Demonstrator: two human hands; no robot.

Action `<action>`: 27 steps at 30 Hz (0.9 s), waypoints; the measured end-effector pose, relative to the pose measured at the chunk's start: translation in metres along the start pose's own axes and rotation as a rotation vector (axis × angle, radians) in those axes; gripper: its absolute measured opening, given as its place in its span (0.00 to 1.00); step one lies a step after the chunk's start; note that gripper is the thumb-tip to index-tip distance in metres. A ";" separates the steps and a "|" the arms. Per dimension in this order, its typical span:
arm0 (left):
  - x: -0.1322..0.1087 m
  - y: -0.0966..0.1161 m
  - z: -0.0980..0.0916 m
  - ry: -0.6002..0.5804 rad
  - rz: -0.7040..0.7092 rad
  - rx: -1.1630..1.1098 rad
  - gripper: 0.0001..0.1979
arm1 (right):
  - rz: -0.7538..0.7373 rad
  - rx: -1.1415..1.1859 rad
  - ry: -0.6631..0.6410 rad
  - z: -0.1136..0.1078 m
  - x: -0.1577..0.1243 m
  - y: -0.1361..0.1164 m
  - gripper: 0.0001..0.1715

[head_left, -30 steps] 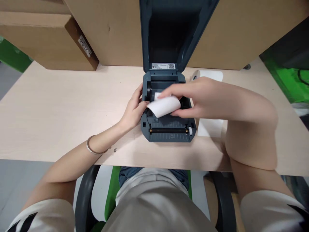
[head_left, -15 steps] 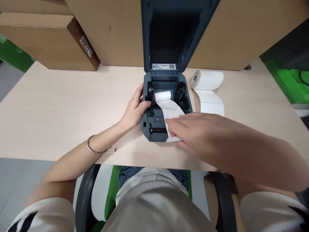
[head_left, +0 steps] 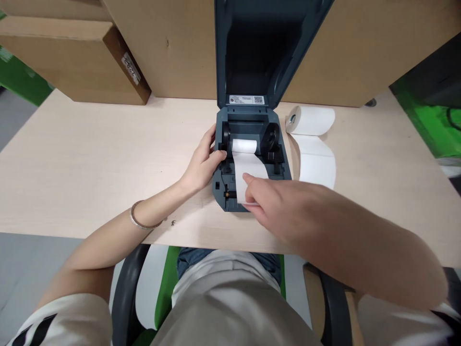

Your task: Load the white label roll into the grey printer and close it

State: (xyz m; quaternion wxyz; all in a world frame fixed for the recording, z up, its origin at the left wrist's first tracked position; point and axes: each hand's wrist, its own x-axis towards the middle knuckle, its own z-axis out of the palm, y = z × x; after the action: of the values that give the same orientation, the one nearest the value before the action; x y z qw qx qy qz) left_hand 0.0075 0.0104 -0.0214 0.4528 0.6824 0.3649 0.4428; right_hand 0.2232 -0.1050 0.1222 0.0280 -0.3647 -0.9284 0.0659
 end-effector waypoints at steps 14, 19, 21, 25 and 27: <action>0.002 0.007 0.006 0.035 -0.105 -0.106 0.37 | -0.299 -0.445 0.059 0.005 -0.013 -0.004 0.28; 0.002 0.005 0.004 0.039 -0.094 -0.074 0.37 | -0.302 -0.513 0.095 0.007 -0.014 -0.002 0.30; 0.001 0.001 0.003 0.026 -0.073 -0.040 0.37 | -0.295 -0.514 0.094 0.007 -0.014 -0.002 0.30; -0.008 0.007 0.002 0.085 0.043 0.122 0.33 | -0.293 -0.496 0.013 0.007 -0.013 -0.004 0.25; -0.016 0.020 0.003 0.134 0.174 0.245 0.29 | -0.308 -0.480 0.026 0.008 -0.014 -0.006 0.21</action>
State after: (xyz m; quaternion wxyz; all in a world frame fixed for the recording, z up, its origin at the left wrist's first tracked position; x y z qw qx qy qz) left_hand 0.0072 -0.0110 -0.0077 0.3008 0.7304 0.3851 0.4771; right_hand 0.2288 -0.1194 0.1148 -0.0378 -0.2162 -0.9614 -0.1657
